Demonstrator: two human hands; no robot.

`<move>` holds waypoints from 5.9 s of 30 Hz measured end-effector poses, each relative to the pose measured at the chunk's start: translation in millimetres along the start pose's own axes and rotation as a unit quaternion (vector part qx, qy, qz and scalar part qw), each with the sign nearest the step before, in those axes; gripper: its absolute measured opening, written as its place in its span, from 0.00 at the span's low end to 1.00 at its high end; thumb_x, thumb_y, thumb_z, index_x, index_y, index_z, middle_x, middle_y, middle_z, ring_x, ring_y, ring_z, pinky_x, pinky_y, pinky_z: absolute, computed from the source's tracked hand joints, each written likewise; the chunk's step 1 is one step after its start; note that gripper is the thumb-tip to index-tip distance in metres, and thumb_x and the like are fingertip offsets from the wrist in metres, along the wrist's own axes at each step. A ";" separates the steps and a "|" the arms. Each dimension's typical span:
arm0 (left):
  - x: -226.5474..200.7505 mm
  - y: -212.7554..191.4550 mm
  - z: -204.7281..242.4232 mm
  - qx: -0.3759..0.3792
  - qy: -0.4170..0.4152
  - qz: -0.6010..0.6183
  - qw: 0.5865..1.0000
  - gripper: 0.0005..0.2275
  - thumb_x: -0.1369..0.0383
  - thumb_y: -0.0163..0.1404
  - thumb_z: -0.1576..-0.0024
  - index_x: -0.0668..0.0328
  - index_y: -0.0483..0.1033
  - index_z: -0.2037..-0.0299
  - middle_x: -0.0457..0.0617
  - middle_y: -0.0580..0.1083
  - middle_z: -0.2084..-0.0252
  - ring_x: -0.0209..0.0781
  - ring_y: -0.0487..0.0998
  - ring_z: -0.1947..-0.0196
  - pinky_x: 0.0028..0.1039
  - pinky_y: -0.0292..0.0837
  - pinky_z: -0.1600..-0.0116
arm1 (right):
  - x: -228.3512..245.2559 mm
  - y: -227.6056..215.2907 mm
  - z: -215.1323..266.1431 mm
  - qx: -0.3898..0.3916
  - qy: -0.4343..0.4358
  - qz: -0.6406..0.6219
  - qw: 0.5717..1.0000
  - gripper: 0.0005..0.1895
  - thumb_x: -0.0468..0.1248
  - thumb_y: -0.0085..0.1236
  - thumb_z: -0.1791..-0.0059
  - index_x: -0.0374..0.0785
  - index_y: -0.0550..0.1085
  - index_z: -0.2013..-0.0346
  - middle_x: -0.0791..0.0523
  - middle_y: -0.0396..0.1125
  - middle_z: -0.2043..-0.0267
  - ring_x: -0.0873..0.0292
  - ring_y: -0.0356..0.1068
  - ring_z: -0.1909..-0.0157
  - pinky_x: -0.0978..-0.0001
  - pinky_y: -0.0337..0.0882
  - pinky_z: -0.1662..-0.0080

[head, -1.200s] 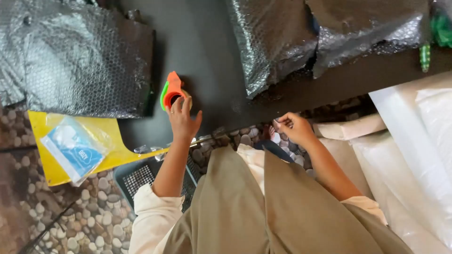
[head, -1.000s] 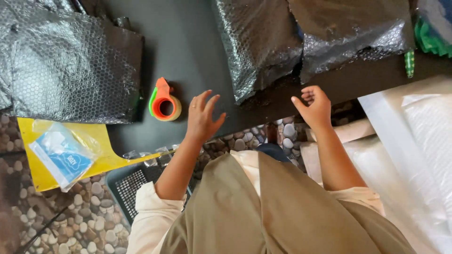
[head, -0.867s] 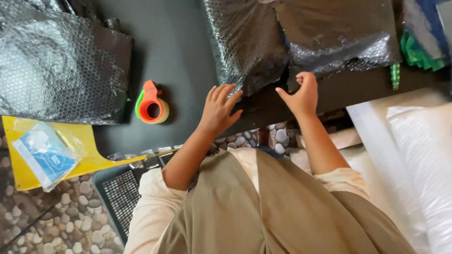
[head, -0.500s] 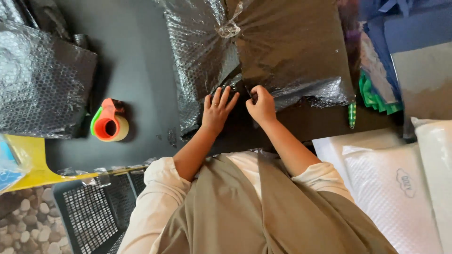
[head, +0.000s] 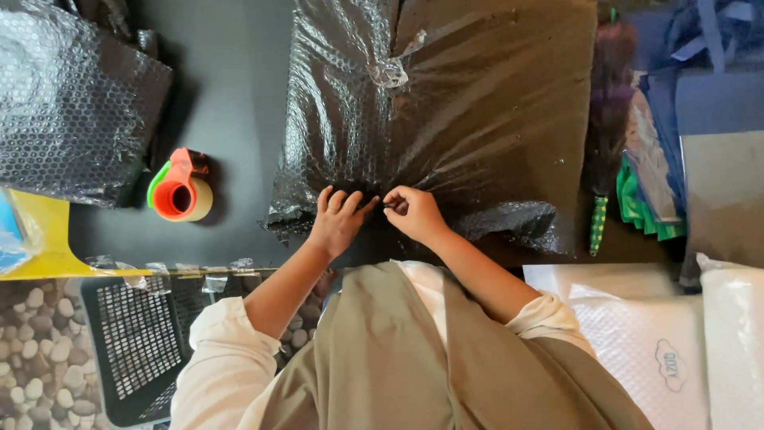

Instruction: The person wraps a rectangular item in black bubble wrap, folds and seals the edges with clear tape, and then uses a feather duster to wipe the surface of the wrapped package.

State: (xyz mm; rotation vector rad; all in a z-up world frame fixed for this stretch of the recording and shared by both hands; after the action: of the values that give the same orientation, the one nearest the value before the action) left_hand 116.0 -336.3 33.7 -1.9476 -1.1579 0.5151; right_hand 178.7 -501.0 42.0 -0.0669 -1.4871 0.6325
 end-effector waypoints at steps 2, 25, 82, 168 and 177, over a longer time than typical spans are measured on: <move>-1.1 19.7 4.1 0.053 0.004 0.005 0.999 0.14 0.62 0.55 0.43 0.39 0.78 0.46 0.47 0.70 0.46 0.52 0.68 0.46 0.60 0.60 0.36 | 9.8 8.1 -3.0 -0.014 -0.027 0.032 0.999 0.10 0.29 0.63 0.57 0.41 0.79 0.61 0.55 0.75 0.68 0.58 0.76 0.67 0.69 0.78 0.64; -7.4 77.0 8.0 0.130 0.055 0.069 0.988 0.04 0.69 0.46 0.41 0.53 0.71 0.58 0.53 0.75 0.62 0.54 0.80 0.63 0.41 0.74 0.64 | -53.5 -26.4 53.8 0.051 -0.030 0.432 0.900 0.47 0.53 0.71 0.62 0.50 0.65 0.30 0.55 0.64 0.33 0.50 0.59 0.29 0.44 0.60 0.33; 0.0 -1.0 -96.5 -0.117 0.147 0.091 0.978 0.08 0.70 0.55 0.39 0.44 0.73 0.69 0.43 0.73 0.56 0.48 0.75 0.51 0.44 0.68 0.48 | -65.9 -5.8 43.6 -0.289 -0.271 0.487 0.779 0.26 0.44 0.58 0.57 0.56 0.75 0.42 0.54 0.66 0.46 0.41 0.63 0.37 0.44 0.69 0.42; 294.8 -228.8 397.2 -0.219 -0.852 -0.038 0.473 0.09 0.72 0.45 0.35 0.58 0.74 0.47 0.51 0.76 0.50 0.44 0.82 0.52 0.26 0.81 0.47 | -36.3 9.6 29.6 -0.134 0.023 0.432 0.891 0.42 0.32 0.59 0.60 0.31 0.61 0.30 0.37 0.46 0.35 0.27 0.38 0.31 0.15 0.39 0.38; 308.5 -197.2 394.6 -0.103 -0.620 -0.129 0.767 0.08 0.77 0.43 0.34 0.70 0.75 0.50 0.56 0.74 0.58 0.51 0.76 0.57 0.35 0.74 0.50 | -34.0 11.0 30.4 -0.137 -0.006 0.426 0.894 0.41 0.32 0.58 0.59 0.29 0.62 0.31 0.35 0.47 0.36 0.23 0.41 0.33 0.18 0.38 0.37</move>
State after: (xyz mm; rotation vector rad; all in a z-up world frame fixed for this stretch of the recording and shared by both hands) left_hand -103.8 150.9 -30.5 -1.4298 -2.3004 1.7127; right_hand 147.9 -516.6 10.3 -0.9809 -1.5196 1.1087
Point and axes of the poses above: each hand's wrist, its own z-axis away from the middle knuckle, its own y-axis out of the palm, x = y × z, the point moved 8 cm from there along -z, towards the middle knuckle
